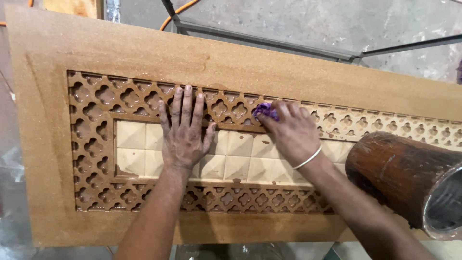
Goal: The person applies a dark liquid finish to a large rectangular wooden panel with intricate cutouts using a purple cloth. They repeatedly dip the cloth into a metal can and wipe the surface, covering the carved patterns and flat areas.
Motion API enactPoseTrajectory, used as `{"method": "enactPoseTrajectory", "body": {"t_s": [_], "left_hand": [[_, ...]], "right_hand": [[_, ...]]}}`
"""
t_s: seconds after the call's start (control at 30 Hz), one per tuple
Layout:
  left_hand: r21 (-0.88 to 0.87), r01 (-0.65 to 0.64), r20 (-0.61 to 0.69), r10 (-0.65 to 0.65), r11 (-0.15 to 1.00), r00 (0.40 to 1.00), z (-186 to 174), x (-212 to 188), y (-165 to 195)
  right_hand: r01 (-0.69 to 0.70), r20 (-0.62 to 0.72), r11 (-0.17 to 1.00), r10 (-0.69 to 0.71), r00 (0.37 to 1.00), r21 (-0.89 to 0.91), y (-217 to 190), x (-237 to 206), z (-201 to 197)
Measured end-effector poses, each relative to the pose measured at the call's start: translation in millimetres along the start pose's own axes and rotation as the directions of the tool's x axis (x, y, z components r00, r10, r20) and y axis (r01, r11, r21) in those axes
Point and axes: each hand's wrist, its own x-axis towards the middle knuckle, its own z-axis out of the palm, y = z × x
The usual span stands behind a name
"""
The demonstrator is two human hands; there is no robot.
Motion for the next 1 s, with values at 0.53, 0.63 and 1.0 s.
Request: {"method": "enactPoseTrajectory", "body": {"t_s": [0.53, 0.63, 1.0], "left_hand": [[0.073, -0.050, 0.098, 0.043, 0.996, 0.994, -0.6, 2.1, 6.0], [0.011, -0.084, 0.118, 0.082, 0.996, 0.990, 6.1, 10.8, 29.4], [0.000, -0.028, -0.242, 0.027, 1.000, 0.970, 32.9, 22.2, 60.9]], "right_hand": [[-0.226, -0.152, 0.846, 0.335, 0.930, 0.483, 15.3, -24.1, 10.3], [-0.067, -0.390, 0.997, 0.080, 0.917, 0.048, 7.4, -19.3, 12.5], [-0.179, -0.277, 0.965, 0.229, 0.933, 0.193, 30.6, -35.6, 29.8]]}}
